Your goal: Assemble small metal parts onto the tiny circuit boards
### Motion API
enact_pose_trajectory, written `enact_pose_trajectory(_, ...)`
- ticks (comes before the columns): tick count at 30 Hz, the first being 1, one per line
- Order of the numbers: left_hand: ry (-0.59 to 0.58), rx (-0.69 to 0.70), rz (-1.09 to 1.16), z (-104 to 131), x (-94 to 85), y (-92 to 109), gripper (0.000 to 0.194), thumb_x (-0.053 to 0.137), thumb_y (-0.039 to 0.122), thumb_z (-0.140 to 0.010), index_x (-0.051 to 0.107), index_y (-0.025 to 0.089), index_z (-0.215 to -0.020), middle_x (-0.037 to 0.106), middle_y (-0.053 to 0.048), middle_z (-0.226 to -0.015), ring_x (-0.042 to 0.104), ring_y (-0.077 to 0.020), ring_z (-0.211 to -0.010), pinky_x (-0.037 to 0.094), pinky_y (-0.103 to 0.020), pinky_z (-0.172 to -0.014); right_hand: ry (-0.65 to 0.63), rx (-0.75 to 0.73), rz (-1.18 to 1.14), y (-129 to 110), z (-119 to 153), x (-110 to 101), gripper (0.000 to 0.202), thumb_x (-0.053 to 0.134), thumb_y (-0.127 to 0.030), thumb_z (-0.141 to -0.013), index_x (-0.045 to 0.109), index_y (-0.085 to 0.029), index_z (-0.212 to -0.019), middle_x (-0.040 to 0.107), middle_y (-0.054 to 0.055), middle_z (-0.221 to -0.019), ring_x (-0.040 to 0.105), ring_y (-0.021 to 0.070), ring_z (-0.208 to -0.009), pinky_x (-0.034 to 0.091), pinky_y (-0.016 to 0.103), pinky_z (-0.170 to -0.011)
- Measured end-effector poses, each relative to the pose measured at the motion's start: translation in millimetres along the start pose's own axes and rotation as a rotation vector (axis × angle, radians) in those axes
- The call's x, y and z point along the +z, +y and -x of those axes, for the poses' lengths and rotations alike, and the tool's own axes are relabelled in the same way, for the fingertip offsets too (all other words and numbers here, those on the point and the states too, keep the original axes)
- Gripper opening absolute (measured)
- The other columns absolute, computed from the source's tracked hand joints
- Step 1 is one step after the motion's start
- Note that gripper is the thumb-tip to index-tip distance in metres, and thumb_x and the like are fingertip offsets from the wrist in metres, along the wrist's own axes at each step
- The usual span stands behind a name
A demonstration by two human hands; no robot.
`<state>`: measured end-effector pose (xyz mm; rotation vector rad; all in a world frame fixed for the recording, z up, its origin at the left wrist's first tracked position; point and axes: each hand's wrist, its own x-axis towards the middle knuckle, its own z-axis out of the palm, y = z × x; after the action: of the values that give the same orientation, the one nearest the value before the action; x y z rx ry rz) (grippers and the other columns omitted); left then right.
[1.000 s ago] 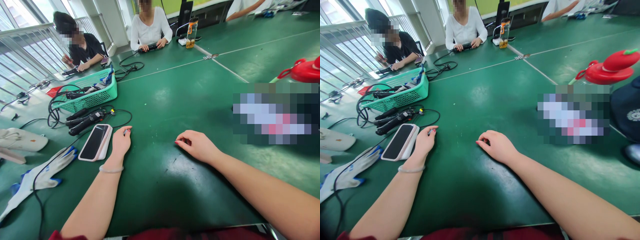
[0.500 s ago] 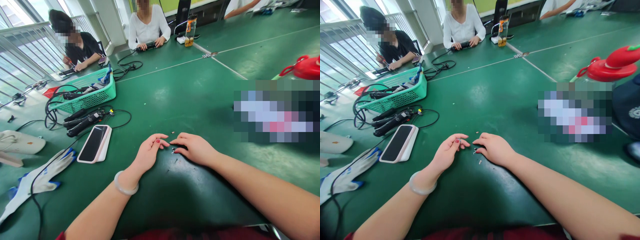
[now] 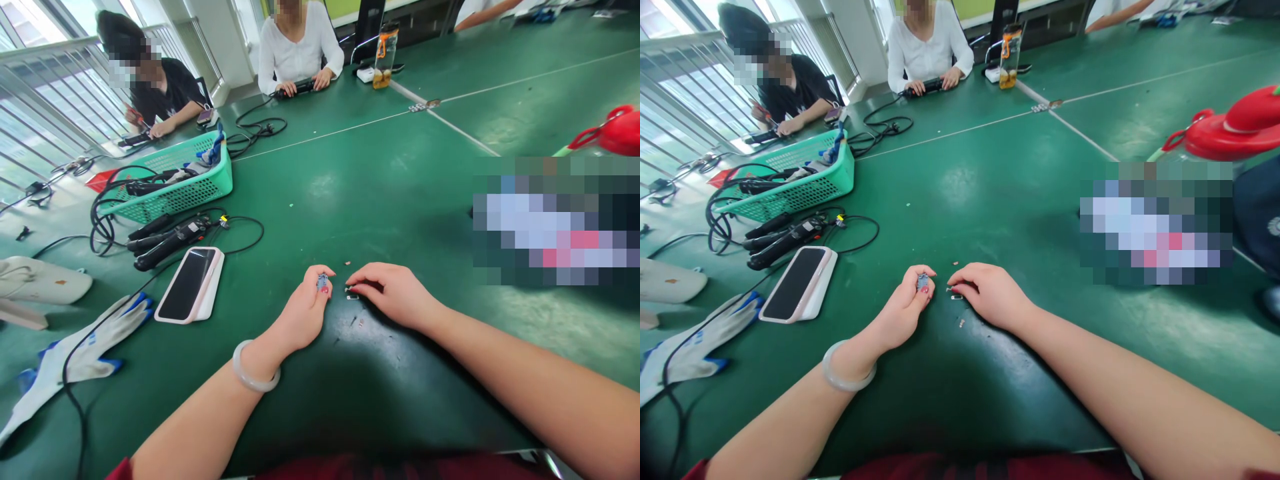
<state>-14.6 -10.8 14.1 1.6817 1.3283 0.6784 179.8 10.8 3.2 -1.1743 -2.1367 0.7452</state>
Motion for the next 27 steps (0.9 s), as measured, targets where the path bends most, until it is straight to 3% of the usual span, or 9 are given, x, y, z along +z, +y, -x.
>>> enact_pose_trajectory(3,-0.057,0.065,-0.083,1,0.6,-1,0.026,0.031,0.020,-0.091,0.039,0.020,-0.115,0.055,-0.001,-0.082,0.050,-0.0124,-0.070,0.042,-0.028,-0.072,0.061,0.072,-0.100,-1,0,-1,0.016,0.057,-0.019,-0.081,0.071,-0.025,-0.085,0.072,0.000,-0.086,0.066,0.0158,-0.081,0.052,0.031,-0.077)
enact_pose_trajectory(10,-0.091,0.114,-0.399,2,1.2,2,0.039,0.035,0.021,-0.090,0.039,0.022,-0.128,0.066,-0.005,-0.096,0.062,-0.0195,-0.083,0.047,-0.035,-0.078,0.019,0.205,-0.237,-5,-1,1,0.014,0.059,-0.023,-0.080,0.073,-0.025,-0.077,0.074,-0.001,-0.083,0.067,0.0160,-0.079,0.052,0.029,-0.075)
enact_pose_trajectory(16,-0.115,0.228,-0.521,4,4.6,2,0.046,0.035,0.026,-0.092,0.032,0.024,-0.138,0.052,-0.008,-0.135,0.060,-0.0230,-0.107,0.047,-0.038,-0.090,0.011,0.133,-0.221,-11,-1,5,0.017,0.057,-0.020,-0.082,0.071,-0.023,-0.072,0.072,-0.001,-0.079,0.065,0.0144,-0.075,0.051,0.028,-0.074)
enact_pose_trajectory(20,-0.136,0.250,-0.568,4,5.4,2,0.052,0.033,0.027,-0.092,0.023,0.024,-0.144,0.055,-0.010,-0.132,0.060,-0.0236,-0.108,0.048,-0.039,-0.090,0.013,0.095,-0.194,-12,1,6,0.018,0.056,-0.021,-0.083,0.070,-0.022,-0.072,0.072,0.000,-0.079,0.065,0.0142,-0.074,0.051,0.028,-0.073)
enact_pose_trajectory(27,-0.141,0.271,-0.552,4,4.1,1,0.054,0.034,0.024,-0.092,0.021,0.025,-0.145,0.051,-0.010,-0.136,0.060,-0.0247,-0.109,0.049,-0.040,-0.090,0.047,0.015,-0.104,-11,3,7,0.017,0.058,-0.023,-0.083,0.071,-0.022,-0.074,0.071,0.001,-0.077,0.064,0.0145,-0.072,0.050,0.027,-0.069)
